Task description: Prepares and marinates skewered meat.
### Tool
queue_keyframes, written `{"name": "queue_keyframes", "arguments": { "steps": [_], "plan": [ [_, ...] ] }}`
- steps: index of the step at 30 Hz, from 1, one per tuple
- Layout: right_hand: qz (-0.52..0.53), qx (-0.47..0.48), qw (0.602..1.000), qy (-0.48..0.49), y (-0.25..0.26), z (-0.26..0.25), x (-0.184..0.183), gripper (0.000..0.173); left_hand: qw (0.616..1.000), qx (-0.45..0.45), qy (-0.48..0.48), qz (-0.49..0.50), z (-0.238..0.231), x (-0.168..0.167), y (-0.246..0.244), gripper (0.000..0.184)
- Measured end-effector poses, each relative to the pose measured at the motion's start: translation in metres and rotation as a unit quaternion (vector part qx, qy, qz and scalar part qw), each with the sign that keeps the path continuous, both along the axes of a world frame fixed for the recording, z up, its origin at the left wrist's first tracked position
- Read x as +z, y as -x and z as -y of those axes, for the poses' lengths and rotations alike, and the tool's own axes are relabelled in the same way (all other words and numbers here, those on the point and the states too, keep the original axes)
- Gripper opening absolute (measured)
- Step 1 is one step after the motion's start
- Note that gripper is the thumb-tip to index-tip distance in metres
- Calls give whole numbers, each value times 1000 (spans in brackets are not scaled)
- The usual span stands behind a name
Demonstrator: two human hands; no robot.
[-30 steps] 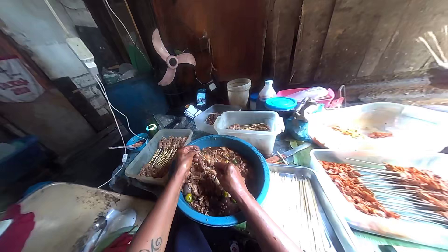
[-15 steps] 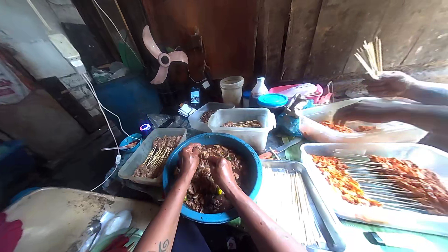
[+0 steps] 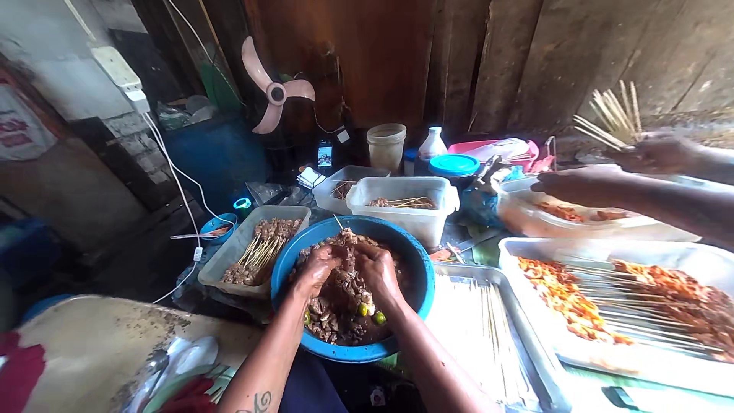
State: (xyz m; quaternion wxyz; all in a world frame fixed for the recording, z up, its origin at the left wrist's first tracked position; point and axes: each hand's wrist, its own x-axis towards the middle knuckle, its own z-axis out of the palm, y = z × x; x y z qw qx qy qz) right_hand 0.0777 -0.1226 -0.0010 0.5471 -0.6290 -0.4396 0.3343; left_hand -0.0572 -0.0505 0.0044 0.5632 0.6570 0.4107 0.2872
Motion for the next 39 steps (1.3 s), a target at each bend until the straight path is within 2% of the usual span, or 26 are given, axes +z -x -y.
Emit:
{"name": "queue_keyframes", "arguments": {
  "steps": [5, 10, 13, 17, 19, 22, 26, 32, 35, 39],
  "plan": [
    [-14, 5, 1000, -13, -1, -6, -5, 24, 988, 33, 126, 82, 1, 7, -4, 28],
    [-34, 16, 999, -23, 0, -7, -5, 23, 999, 26, 38, 22, 3, 4, -16, 24],
    [-40, 14, 999, -29, 0, -4, -4, 24, 999, 46, 25, -1, 0, 2, -18, 21],
    [11, 4, 1000, -6, 0, 2, -3, 23, 991, 101, -28, -81, -15, 2, -6, 25],
    [69, 21, 997, 20, 0, 3, -3, 21, 990, 130, -20, -48, -23, 0, 1, 25],
    [131, 37, 990, 47, 1, 6, 0, 19, 987, 146, 3, 61, -25, 1, 4, 21],
    [160, 31, 985, 55, 2, 8, 4, 19, 982, 165, -24, 88, -24, 3, 0, 25],
    [209, 50, 972, 92, 4, 9, 5, 22, 978, 176, -109, -27, -40, 0, 0, 23],
    [229, 46, 966, 113, 5, 9, 8, 21, 963, 158, -181, -120, -38, 3, 2, 26],
    [243, 54, 959, 135, 7, 9, 10, 24, 943, 130, -243, -185, -32, 9, 3, 27]
  ]
}}
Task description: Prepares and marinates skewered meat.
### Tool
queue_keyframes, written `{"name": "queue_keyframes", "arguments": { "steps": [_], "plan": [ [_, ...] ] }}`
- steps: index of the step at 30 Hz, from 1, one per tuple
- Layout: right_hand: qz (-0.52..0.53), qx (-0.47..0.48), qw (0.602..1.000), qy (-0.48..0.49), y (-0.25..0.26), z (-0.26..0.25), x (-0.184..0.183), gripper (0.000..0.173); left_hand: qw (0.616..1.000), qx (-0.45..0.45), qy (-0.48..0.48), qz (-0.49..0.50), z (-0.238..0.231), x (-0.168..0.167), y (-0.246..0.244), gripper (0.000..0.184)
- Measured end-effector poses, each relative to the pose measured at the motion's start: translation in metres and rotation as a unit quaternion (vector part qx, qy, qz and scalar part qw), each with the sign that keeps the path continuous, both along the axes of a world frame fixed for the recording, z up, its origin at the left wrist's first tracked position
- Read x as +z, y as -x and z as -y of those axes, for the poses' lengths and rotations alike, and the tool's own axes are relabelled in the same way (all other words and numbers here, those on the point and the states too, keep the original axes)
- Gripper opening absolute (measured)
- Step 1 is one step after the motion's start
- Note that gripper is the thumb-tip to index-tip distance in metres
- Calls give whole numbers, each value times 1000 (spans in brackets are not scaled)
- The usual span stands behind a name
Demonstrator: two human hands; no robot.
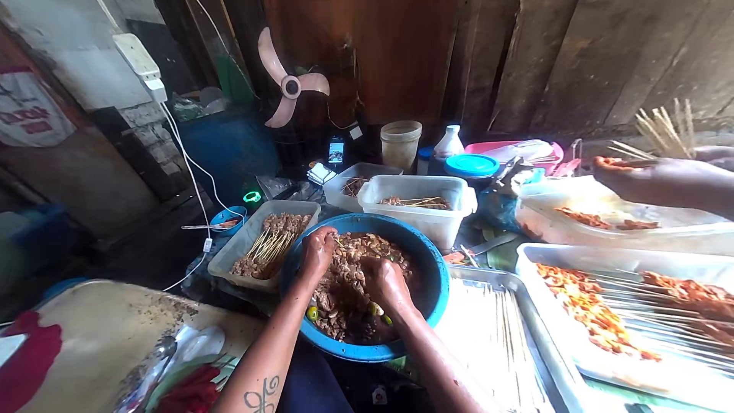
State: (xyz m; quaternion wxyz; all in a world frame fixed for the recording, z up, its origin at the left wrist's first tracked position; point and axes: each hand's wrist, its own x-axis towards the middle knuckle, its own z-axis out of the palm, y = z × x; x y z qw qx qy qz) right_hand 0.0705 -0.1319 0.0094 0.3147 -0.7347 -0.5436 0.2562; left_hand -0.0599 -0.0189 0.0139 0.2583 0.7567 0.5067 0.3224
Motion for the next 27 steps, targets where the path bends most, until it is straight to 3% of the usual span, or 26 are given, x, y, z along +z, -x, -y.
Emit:
{"name": "queue_keyframes", "arguments": {
  "steps": [10, 16, 18, 20, 22, 24, 27],
  "plan": [
    [-37, -2, 997, -72, 9, -11, -8, 22, 999, 20, -18, -33, 1, 5, -4, 28],
    [-36, -5, 989, -144, 14, -10, -4, 22, 997, -40, -16, -70, 12, 15, -13, 28],
    [-52, -13, 984, -170, 11, -12, -7, 23, 999, -46, -1, -19, 10, 16, -9, 27],
    [-78, -12, 981, -175, 8, -17, -8, 23, 996, 4, -5, 87, 8, 13, -2, 24],
    [-105, -6, 980, -169, 5, -16, -8, 22, 963, 78, 84, 245, 9, 11, -1, 28],
    [-116, 2, 980, -161, 3, -12, -8, 22, 880, 98, 242, 396, 9, 17, -5, 37],
    [-126, 5, 982, -143, 4, -8, -8, 22, 779, 82, 342, 518, 8, 27, -17, 39]
  ]
}}
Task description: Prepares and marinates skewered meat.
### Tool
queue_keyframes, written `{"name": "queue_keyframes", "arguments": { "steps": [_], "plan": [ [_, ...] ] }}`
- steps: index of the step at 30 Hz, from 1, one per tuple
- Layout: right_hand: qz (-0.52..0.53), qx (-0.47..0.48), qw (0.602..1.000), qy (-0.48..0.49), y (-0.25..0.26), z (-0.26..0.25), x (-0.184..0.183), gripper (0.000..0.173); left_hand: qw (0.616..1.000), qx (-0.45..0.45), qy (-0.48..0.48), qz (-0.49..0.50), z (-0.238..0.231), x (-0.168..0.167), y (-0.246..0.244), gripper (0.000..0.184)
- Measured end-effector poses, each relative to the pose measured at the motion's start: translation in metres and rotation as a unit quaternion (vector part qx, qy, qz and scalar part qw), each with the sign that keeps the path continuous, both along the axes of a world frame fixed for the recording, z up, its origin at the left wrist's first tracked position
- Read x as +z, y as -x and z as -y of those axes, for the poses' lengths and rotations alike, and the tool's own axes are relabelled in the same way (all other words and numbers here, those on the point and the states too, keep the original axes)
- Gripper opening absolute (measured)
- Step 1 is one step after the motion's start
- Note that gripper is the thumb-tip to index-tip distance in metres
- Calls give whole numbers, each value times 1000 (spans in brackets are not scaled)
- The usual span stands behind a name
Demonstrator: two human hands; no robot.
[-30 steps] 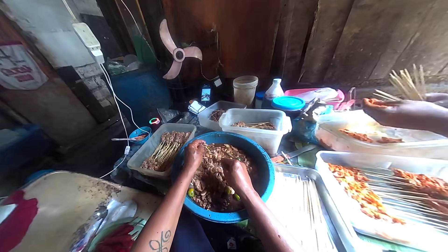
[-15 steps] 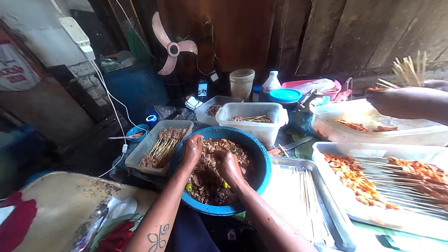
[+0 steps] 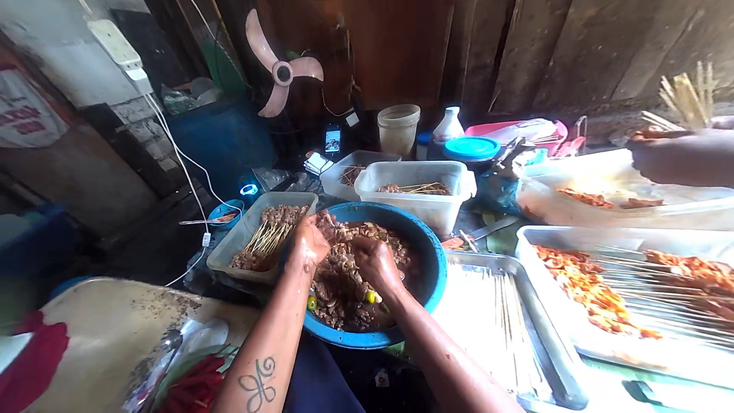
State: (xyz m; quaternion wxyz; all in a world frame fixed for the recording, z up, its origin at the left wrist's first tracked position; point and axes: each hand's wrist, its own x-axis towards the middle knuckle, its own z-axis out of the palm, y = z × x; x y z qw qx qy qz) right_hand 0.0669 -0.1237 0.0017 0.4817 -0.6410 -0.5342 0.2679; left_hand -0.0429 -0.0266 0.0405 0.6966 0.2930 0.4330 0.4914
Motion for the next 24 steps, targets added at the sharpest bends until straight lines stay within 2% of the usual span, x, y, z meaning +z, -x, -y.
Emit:
{"name": "queue_keyframes", "arguments": {
  "steps": [5, 11, 13, 15, 16, 18, 20, 22, 23, 24],
  "plan": [
    [-1, -16, 1000, 14, 0, 2, 0, 23, 998, 12, 31, 60, 4, 8, -22, 24],
    [42, -61, 995, -73, 9, 4, -4, 22, 998, 31, 7, 50, 21, 6, -45, 23],
    [38, -75, 993, -87, 7, 2, -5, 22, 1000, 2, -18, 13, 30, 3, -49, 21],
    [43, -84, 994, -61, -2, 5, -4, 22, 991, -75, -56, -99, 27, -1, -42, 25],
    [38, -87, 995, -40, -7, 8, -2, 23, 971, -132, -90, -176, 26, -3, -32, 31],
    [15, -104, 994, -21, -12, 8, 1, 25, 889, -256, -172, -340, 25, -2, -8, 34],
    [0, -113, 993, -30, -12, 7, 0, 25, 750, -370, -272, -476, 40, 0, 14, 29],
    [4, -106, 993, -43, -9, 7, -2, 24, 590, -457, -326, -580, 52, -8, 23, 27],
    [8, -98, 994, -42, -9, 7, -2, 23, 536, -469, -341, -614, 54, -15, 25, 25],
    [11, -88, 995, -39, -9, 9, -2, 23, 516, -461, -347, -633, 51, -19, 27, 25]
  ]
}}
